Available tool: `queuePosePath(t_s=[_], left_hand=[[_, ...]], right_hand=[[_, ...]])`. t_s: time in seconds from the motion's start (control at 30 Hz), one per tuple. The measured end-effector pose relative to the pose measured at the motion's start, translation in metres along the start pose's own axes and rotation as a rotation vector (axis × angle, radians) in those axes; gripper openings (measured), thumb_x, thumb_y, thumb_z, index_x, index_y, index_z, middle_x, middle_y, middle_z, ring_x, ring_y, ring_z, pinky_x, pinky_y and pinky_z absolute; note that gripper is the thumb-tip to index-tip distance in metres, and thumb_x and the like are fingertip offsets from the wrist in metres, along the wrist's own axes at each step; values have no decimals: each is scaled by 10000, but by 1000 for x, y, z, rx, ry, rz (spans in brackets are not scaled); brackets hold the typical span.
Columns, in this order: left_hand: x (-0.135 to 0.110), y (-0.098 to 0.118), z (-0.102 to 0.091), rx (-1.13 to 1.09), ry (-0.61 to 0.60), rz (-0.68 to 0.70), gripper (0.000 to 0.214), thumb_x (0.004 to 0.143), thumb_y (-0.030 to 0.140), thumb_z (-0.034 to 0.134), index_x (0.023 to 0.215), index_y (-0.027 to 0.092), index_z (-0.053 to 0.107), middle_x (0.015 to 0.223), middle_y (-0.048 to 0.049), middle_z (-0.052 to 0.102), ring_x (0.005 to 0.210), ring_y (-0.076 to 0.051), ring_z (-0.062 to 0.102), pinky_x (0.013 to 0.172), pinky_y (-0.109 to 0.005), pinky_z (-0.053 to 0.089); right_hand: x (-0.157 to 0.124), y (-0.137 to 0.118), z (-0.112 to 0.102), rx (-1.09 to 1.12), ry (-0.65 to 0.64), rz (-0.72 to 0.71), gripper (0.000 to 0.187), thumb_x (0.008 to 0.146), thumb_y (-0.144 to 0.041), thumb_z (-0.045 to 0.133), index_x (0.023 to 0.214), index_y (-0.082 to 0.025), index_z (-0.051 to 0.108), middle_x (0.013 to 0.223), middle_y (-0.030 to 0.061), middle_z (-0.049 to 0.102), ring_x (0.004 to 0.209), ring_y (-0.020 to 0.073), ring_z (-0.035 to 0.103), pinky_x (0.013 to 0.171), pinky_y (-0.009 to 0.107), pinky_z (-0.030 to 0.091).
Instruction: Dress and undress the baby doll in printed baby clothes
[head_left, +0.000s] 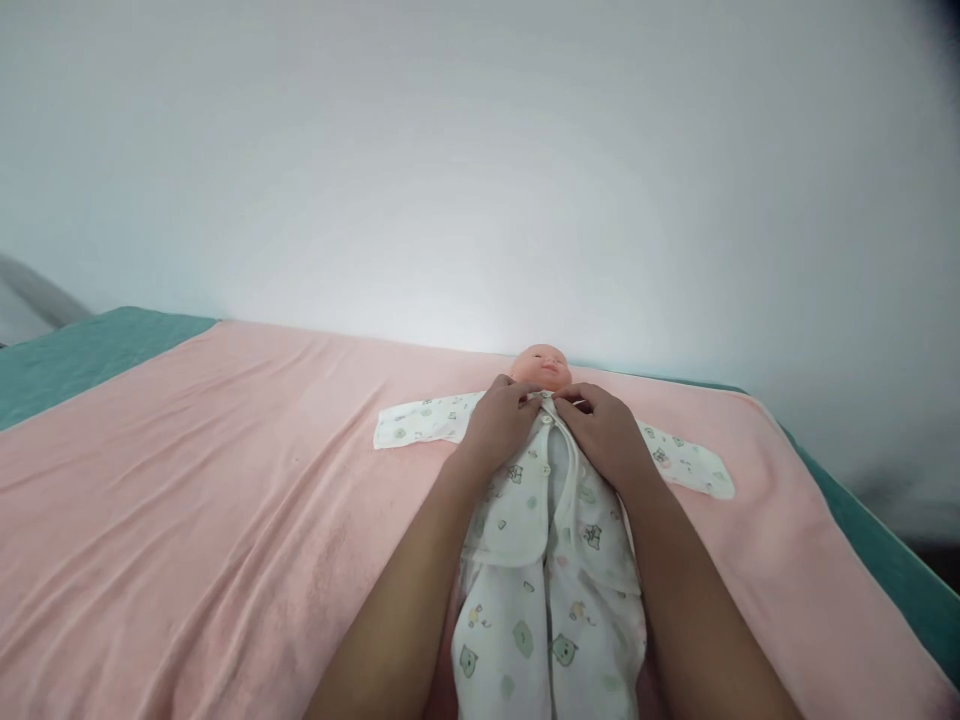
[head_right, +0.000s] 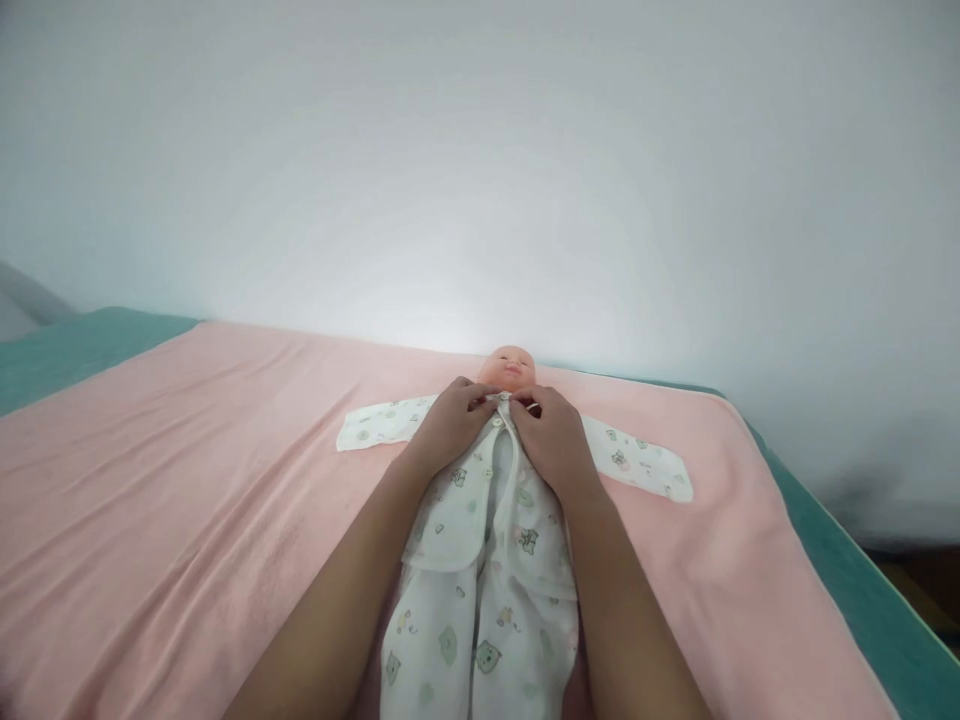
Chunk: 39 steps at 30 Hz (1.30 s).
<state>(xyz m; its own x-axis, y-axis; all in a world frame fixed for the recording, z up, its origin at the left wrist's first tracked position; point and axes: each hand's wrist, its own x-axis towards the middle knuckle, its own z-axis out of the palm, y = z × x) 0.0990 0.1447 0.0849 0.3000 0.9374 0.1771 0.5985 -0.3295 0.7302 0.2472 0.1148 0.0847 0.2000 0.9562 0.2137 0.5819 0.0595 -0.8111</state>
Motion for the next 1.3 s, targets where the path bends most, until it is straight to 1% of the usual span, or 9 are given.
queuePosePath(t_s=[0.27, 0.4, 0.47, 0.57, 0.67, 0.77, 0.9, 1.13, 1.3], left_hand=[[-23, 3, 1, 9, 91, 129, 320, 901, 275, 422, 1133, 228, 639, 1101, -64, 566, 995, -183, 563, 910, -286, 435], [-36, 7, 2, 56, 93, 158, 312, 907, 286, 422, 1113, 219, 647, 1107, -68, 581, 1071, -205, 527, 948, -307, 419], [-40, 8, 4, 82, 96, 154, 322, 915, 294, 409, 1120, 214, 645, 1113, -73, 582, 1079, -209, 518, 959, -320, 412], [-43, 7, 7, 110, 112, 163, 359, 915, 265, 400, 1217, 232, 591, 1163, -76, 559, 1090, -208, 505, 972, -341, 401], [-42, 5, 8, 114, 96, 176, 379, 913, 253, 399, 1253, 262, 567, 1195, -72, 539, 1105, -214, 489, 986, -367, 385], [-41, 5, 5, -25, 100, 134, 321, 909, 277, 430, 1156, 247, 633, 1168, -68, 551, 1126, -206, 483, 1003, -346, 373], [-41, 8, -1, -203, 125, 19, 207, 864, 309, 530, 957, 225, 695, 1074, -59, 581, 1102, -201, 507, 992, -328, 383], [-38, 14, 5, -190, 150, 10, 105, 821, 270, 593, 818, 223, 687, 972, -31, 609, 1039, -197, 514, 936, -318, 407], [-40, 17, 10, -107, 190, 66, 100, 854, 258, 552, 825, 211, 634, 954, -27, 628, 998, -194, 504, 896, -322, 410]], right_hand=[[-42, -14, -8, -24, 10, -40, 233, 809, -406, 524, 865, -224, 658, 887, 26, 642, 767, 173, 571, 727, 317, 432], [-64, -14, -3, -36, 45, -15, 275, 786, -451, 559, 927, -224, 621, 802, 19, 599, 677, 169, 535, 631, 304, 420], [-69, -11, 2, -61, 97, -27, 265, 778, -431, 571, 930, -218, 609, 834, 23, 590, 675, 161, 525, 637, 302, 419], [-67, -7, 7, -80, 174, -80, 226, 792, -384, 557, 919, -207, 615, 892, 36, 591, 694, 153, 525, 688, 307, 424], [-62, -8, 7, -87, 179, -112, 183, 818, -352, 525, 856, -204, 625, 832, 32, 606, 705, 162, 529, 698, 307, 416], [-58, -11, 3, -16, 139, -83, 181, 826, -345, 519, 800, -208, 633, 773, 17, 633, 706, 167, 546, 689, 302, 414], [-53, -11, -1, 170, 114, -2, 214, 808, -388, 552, 821, -209, 669, 833, 26, 677, 802, 193, 594, 742, 309, 443], [-49, 0, 0, 383, 16, 103, 293, 791, -449, 590, 958, -232, 694, 996, 35, 696, 949, 224, 620, 830, 345, 483], [-45, 7, 0, 482, -60, 134, 332, 736, -429, 667, 986, -212, 688, 989, 49, 699, 945, 229, 625, 821, 351, 498]])
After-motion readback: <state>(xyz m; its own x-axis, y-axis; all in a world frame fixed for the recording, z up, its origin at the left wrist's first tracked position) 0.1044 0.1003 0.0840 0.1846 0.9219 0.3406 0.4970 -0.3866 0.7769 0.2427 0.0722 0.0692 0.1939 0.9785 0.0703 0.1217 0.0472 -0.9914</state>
